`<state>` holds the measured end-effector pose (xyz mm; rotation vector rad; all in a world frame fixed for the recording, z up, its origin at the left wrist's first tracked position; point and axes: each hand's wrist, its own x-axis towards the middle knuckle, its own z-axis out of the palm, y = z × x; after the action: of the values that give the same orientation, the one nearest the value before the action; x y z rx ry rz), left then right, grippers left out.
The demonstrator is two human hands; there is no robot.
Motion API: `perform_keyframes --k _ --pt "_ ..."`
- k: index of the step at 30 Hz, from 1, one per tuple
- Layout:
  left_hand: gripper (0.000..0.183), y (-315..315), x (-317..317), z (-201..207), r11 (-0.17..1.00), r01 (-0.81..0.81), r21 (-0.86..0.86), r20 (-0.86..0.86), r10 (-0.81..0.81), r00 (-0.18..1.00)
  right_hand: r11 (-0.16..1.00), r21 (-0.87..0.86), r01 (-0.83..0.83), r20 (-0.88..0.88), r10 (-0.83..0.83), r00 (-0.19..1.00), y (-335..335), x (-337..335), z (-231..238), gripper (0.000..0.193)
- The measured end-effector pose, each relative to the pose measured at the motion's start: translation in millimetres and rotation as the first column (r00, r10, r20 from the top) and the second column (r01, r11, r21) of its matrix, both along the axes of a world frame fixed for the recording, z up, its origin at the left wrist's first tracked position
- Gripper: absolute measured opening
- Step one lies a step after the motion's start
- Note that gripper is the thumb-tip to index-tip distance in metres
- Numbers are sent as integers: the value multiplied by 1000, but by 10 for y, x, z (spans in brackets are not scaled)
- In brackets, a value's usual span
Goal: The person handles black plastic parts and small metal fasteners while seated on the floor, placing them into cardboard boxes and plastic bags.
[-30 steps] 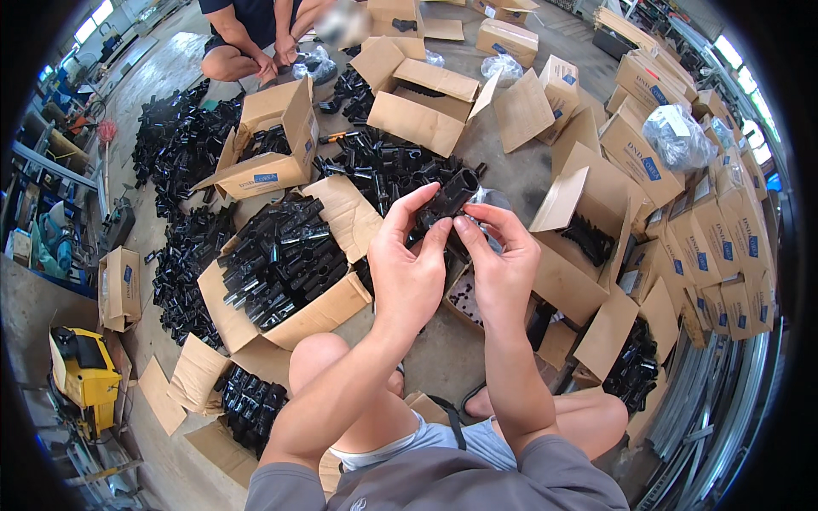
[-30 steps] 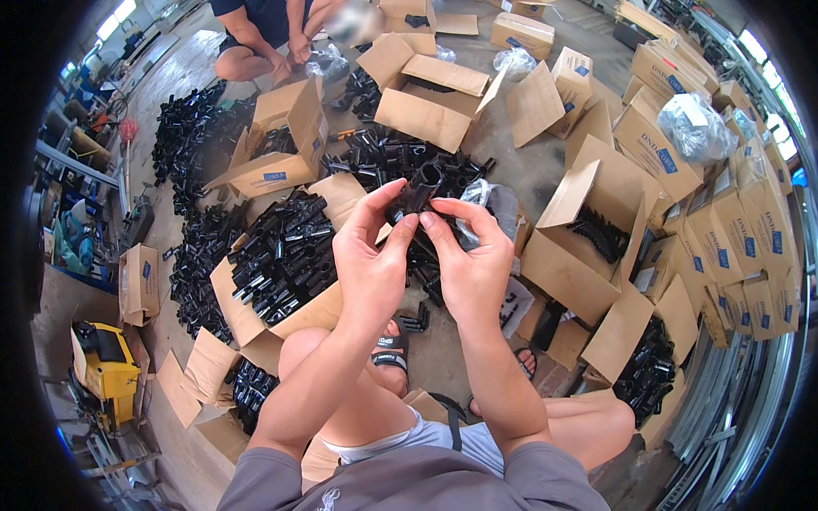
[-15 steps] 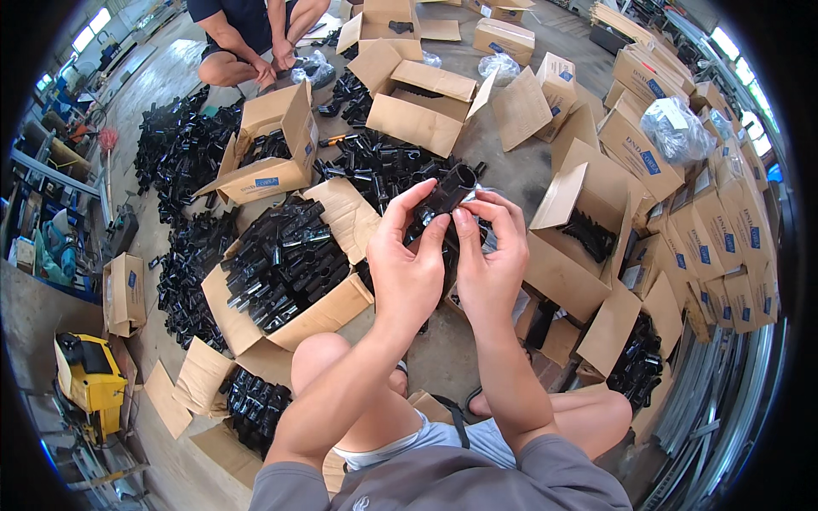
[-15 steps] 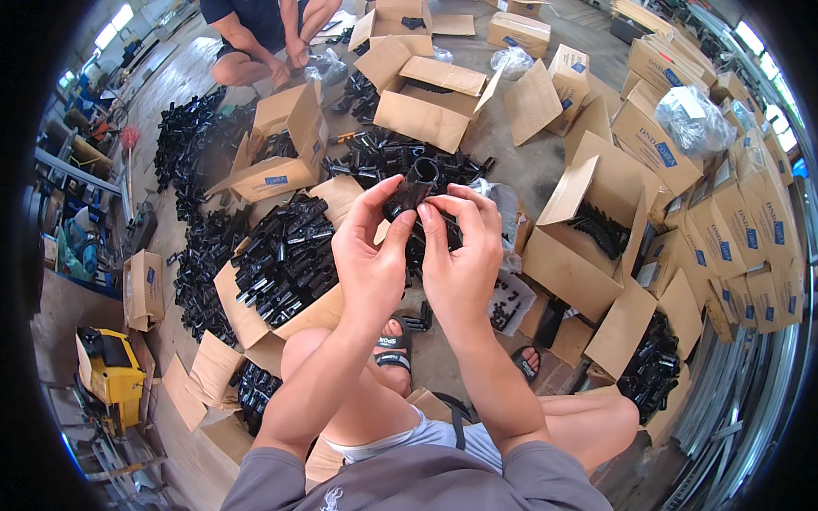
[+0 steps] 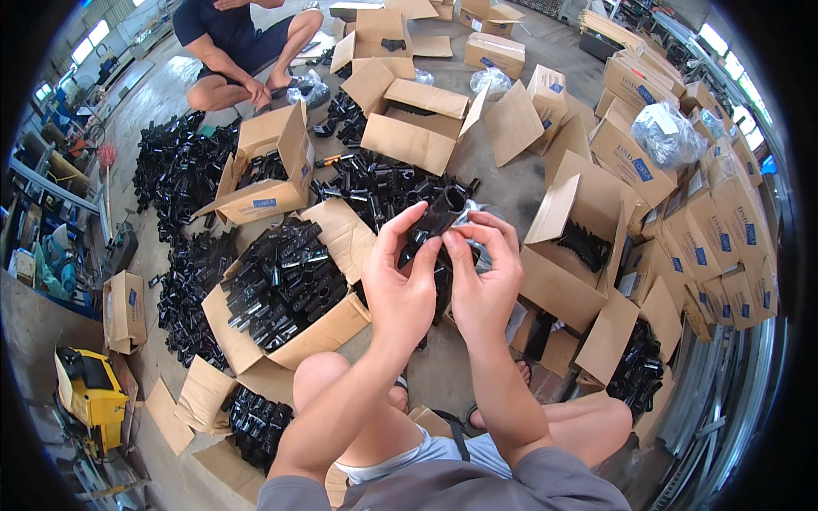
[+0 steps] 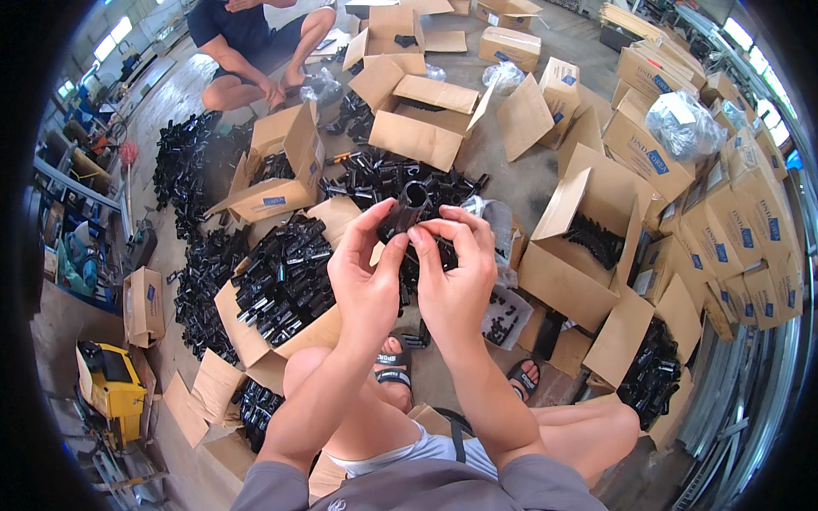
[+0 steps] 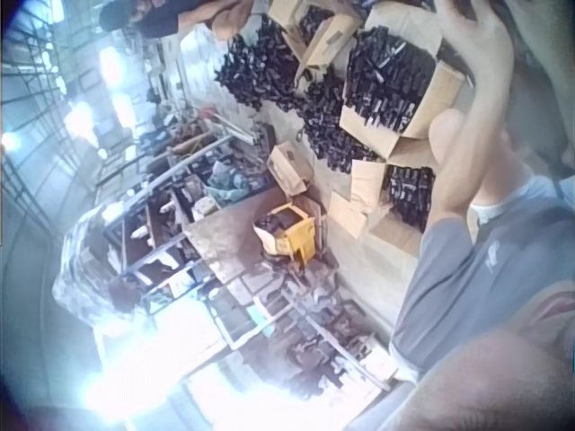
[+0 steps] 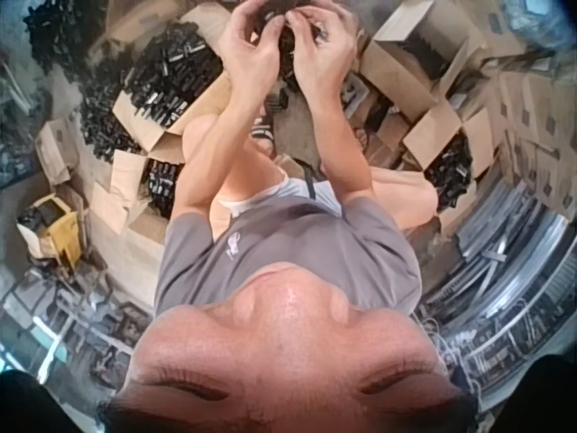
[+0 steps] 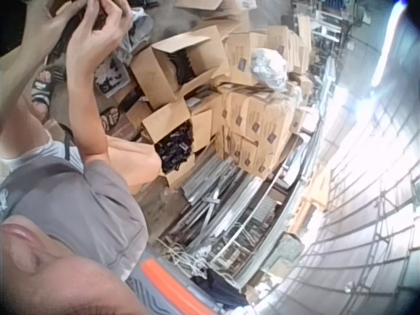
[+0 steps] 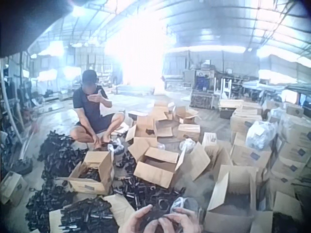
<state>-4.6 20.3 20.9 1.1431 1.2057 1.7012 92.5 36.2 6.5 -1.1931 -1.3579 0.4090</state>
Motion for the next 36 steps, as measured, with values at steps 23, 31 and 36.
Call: perform_keyframes --k 23,31,36 --pt "41 12 21 -16 998 67 4 89 -67 994 994 76 85 88 -91 992 -92 -20 18 14" --pt "40 0 18 20 999 49 12 70 -50 996 993 114 27 70 -35 997 -32 -73 -15 15" --pt "40 0 7 23 999 41 8 61 -41 997 993 118 23 109 -36 993 9 -122 -50 14"
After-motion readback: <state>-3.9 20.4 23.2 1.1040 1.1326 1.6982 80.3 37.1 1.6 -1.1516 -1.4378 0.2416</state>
